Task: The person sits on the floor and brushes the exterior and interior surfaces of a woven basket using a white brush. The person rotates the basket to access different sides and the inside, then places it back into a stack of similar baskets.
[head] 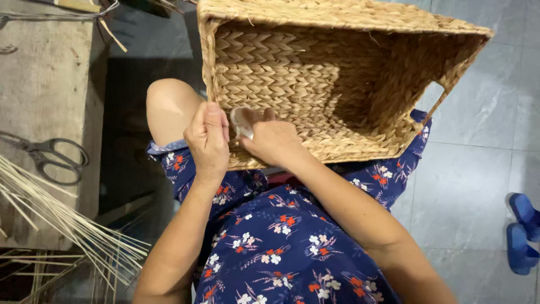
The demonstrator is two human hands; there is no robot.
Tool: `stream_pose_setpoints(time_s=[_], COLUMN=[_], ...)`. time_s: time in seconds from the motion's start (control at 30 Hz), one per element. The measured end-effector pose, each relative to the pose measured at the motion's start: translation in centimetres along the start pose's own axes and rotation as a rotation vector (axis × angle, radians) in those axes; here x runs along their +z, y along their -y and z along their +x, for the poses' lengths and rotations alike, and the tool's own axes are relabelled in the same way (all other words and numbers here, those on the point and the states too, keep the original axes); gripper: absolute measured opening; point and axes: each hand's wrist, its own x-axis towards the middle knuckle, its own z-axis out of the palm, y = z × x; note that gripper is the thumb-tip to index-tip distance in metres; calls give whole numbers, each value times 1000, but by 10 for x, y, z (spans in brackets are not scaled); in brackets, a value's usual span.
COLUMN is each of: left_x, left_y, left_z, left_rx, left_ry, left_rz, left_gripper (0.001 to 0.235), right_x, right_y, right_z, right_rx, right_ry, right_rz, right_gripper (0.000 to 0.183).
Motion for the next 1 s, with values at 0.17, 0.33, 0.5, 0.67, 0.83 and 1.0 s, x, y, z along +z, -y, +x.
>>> stream_pose_setpoints(time_s=[0.17,0.33,0.5,0.67,0.83,1.0], left_x=[-8,-9,-2,2,-2,-7], left_y=[3,2,3,0,0,2], left_z=[-4,-6,-3,-1,-2,-4], left_rx=[-51,5,62,25,18,2], left_ry=[-7,16,3,9,16,18], left_rz=[-44,-69,20,-9,-17,-65], left_gripper=[44,43,44,44,44,44], right_x=[-6,-14,-24,-14,-15,-47], right_y=[-90,-178,-120,11,-2,-115], right_z=[-10,-42,-39,-33,-50,-75], right_rx=[298,370,333,77,-21,418], right_ry=[125,81,31,-26,-127,8], right_rz=[-63,-172,-207,-22,94,-112], right_gripper=[76,76,79,66,73,84])
